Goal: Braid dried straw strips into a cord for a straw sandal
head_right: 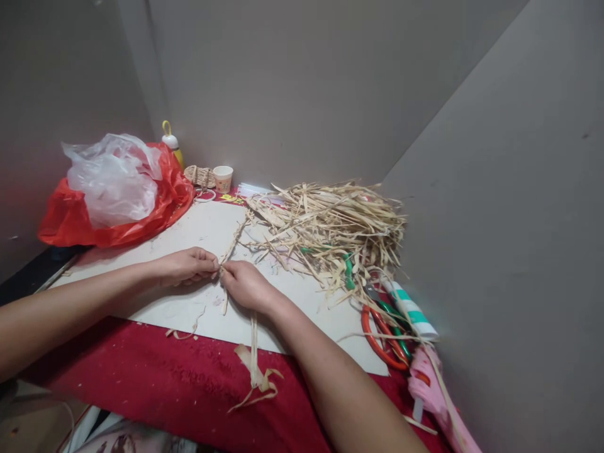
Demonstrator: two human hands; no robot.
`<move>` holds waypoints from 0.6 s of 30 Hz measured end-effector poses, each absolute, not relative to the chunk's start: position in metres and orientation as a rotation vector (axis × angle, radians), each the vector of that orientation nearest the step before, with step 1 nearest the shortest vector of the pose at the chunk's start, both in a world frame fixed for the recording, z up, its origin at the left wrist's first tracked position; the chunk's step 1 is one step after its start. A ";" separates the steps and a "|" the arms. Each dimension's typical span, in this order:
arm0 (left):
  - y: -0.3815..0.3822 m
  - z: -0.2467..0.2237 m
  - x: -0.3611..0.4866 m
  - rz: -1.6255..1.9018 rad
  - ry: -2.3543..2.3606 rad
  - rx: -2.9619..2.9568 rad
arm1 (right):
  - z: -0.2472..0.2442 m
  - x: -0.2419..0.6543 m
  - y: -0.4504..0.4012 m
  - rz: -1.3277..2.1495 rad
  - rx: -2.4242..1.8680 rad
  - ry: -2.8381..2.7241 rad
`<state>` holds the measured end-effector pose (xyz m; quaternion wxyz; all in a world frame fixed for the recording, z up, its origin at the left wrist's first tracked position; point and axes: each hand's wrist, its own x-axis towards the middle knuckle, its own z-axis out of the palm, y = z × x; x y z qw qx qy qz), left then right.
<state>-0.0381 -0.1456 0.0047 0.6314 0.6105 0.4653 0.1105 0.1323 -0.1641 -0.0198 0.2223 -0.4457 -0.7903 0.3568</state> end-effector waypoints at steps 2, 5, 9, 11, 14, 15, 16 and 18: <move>-0.146 0.003 -0.039 0.264 1.037 1.345 | -0.018 0.131 -0.167 0.858 -1.282 -2.255; -0.147 0.000 -0.039 0.315 1.022 1.353 | -0.012 0.133 -0.171 0.769 -1.334 -2.314; -0.147 -0.006 -0.036 0.430 1.022 1.433 | 0.002 0.142 -0.171 0.749 -1.410 -2.308; -0.148 -0.010 -0.035 0.495 1.000 1.455 | 0.008 0.145 -0.170 0.877 -1.434 -2.240; -0.151 -0.015 -0.033 0.564 0.981 1.452 | 0.007 0.139 -0.174 1.252 -1.420 -2.013; -0.152 -0.015 -0.033 0.571 0.994 1.437 | 0.004 0.134 -0.176 1.341 -1.418 -1.938; -0.153 -0.016 -0.033 0.572 1.013 1.416 | 0.001 0.129 -0.179 1.378 -1.423 -1.893; -0.155 -0.015 -0.033 0.574 1.041 1.372 | -0.005 0.119 -0.186 1.267 -1.459 -1.933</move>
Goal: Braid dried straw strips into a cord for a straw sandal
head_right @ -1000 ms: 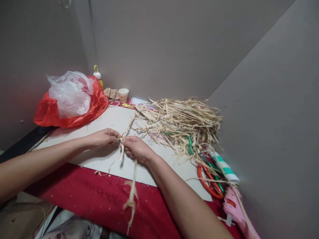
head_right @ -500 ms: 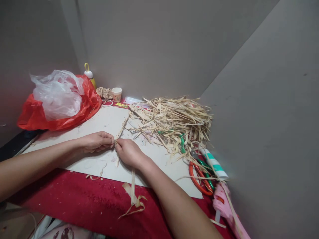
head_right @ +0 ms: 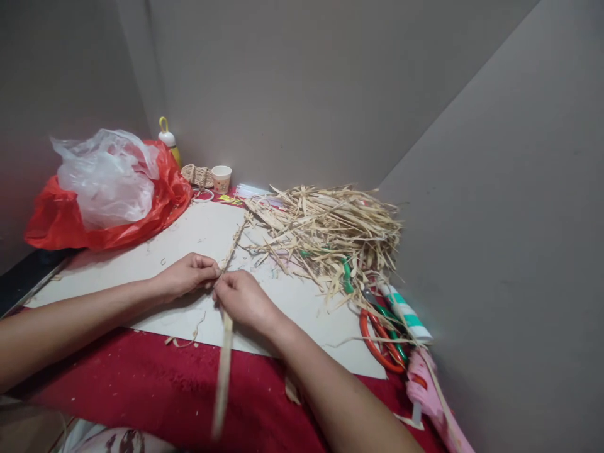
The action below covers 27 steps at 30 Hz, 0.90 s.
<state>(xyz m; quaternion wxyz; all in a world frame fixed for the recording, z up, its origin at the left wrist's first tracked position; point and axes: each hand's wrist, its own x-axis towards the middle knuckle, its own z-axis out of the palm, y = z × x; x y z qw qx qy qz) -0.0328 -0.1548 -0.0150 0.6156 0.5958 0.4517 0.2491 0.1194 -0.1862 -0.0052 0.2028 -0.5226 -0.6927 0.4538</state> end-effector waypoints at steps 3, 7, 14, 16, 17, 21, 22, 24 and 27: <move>-0.156 -0.013 -0.034 0.596 1.033 1.330 | -0.009 0.109 -0.196 0.781 -1.576 -2.186; -0.156 -0.013 -0.034 0.621 1.021 1.300 | -0.004 0.105 -0.203 0.338 -1.730 -2.449; -0.155 -0.011 -0.034 0.621 0.935 1.164 | -0.003 0.098 -0.205 0.215 -1.610 -2.733; -0.154 -0.010 -0.035 0.608 0.931 1.120 | 0.001 0.098 -0.209 0.257 -1.506 -2.809; -0.154 -0.010 -0.036 0.594 0.934 1.103 | 0.005 0.100 -0.212 0.310 -1.441 -2.831; -0.152 -0.013 -0.040 0.571 0.917 1.054 | 0.030 0.119 -0.213 0.759 -1.196 -2.731; -0.152 -0.014 -0.041 0.575 0.899 1.046 | 0.036 0.126 -0.209 0.828 -1.208 -2.614; -0.151 -0.016 -0.042 0.566 0.880 1.052 | 0.044 0.143 -0.197 0.806 -1.302 -2.272; -0.150 -0.018 -0.042 0.537 0.892 1.096 | 0.041 0.170 -0.171 0.544 -1.444 -1.775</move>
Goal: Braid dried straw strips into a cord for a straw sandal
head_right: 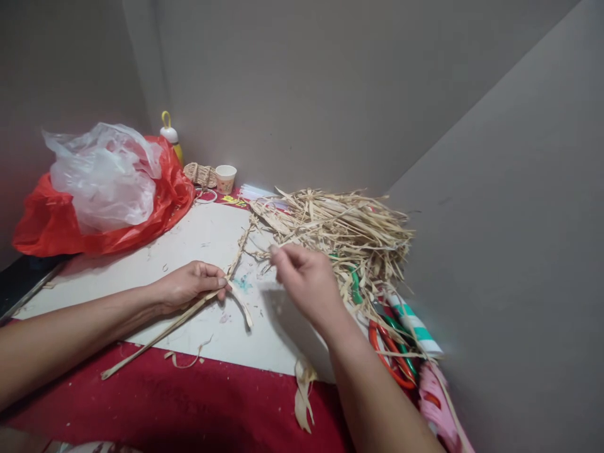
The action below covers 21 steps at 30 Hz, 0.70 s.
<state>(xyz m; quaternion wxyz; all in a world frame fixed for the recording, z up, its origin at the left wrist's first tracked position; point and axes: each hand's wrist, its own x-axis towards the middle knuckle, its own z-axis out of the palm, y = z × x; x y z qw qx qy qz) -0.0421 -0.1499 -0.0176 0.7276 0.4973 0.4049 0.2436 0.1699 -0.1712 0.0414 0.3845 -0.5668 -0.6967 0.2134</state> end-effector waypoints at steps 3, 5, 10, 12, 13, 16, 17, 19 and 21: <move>-0.149 -0.018 -0.042 0.548 0.886 1.098 | 0.023 0.193 -0.145 0.398 -1.523 -1.634; -0.149 -0.019 -0.042 0.554 0.868 1.098 | 0.008 0.202 -0.133 0.365 -1.546 -1.607; -0.148 -0.023 -0.044 0.553 0.847 1.121 | -0.016 0.198 -0.123 0.319 -1.624 -1.666; -0.148 -0.024 -0.044 0.560 0.854 1.136 | -0.020 0.192 -0.122 0.304 -1.656 -1.727; -0.148 -0.024 -0.043 0.561 0.858 1.146 | -0.023 0.190 -0.122 0.289 -1.673 -1.758; -0.148 -0.022 -0.042 0.553 0.878 1.167 | -0.030 0.187 -0.118 0.198 -1.701 -1.852; -0.149 -0.022 -0.042 0.552 0.883 1.170 | -0.033 0.186 -0.117 0.167 -1.701 -1.878; -0.149 -0.021 -0.042 0.557 0.891 1.173 | -0.036 0.186 -0.115 0.144 -1.681 -1.902; -0.149 -0.020 -0.042 0.556 0.903 1.169 | -0.036 0.186 -0.114 0.170 -1.624 -1.881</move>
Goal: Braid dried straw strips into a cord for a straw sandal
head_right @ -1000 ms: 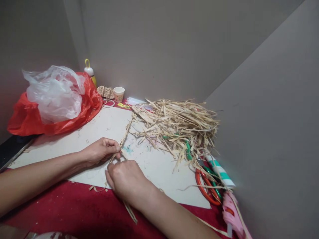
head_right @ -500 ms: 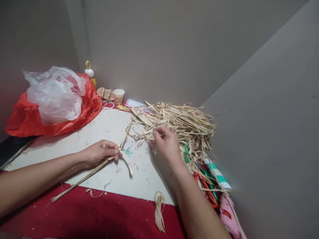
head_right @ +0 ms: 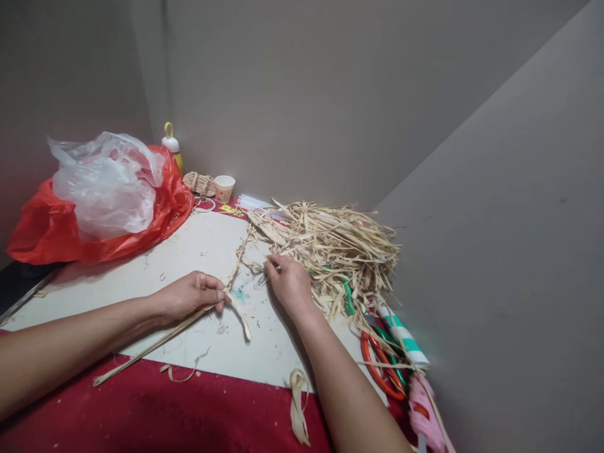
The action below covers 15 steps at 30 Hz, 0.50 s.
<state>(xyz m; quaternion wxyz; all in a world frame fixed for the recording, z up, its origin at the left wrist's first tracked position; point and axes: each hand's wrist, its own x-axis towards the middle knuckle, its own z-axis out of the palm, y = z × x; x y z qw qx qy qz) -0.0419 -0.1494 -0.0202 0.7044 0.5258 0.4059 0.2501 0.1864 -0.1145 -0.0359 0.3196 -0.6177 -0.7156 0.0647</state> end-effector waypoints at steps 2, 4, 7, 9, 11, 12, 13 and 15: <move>-0.150 -0.021 -0.042 0.550 0.911 1.164 | -0.030 0.187 -0.116 0.228 -1.551 -1.796; -0.149 -0.022 -0.042 0.549 0.909 1.165 | -0.018 0.189 -0.119 0.340 -1.502 -1.671; -0.148 -0.025 -0.042 0.556 0.896 1.173 | 0.003 0.194 -0.127 0.668 -1.469 -1.463; -0.148 -0.026 -0.042 0.563 0.886 1.171 | 0.016 0.195 -0.133 0.983 -1.443 -1.404; -0.147 -0.025 -0.042 0.566 0.882 1.157 | 0.025 0.194 -0.141 1.278 -1.435 -1.462; -0.147 -0.025 -0.042 0.566 0.883 1.149 | 0.029 0.191 -0.144 1.390 -1.442 -1.526; -0.147 -0.024 -0.042 0.564 0.885 1.139 | 0.031 0.188 -0.148 1.471 -1.454 -1.593; -0.148 -0.023 -0.042 0.564 0.880 1.132 | 0.034 0.182 -0.155 1.566 -1.459 -1.716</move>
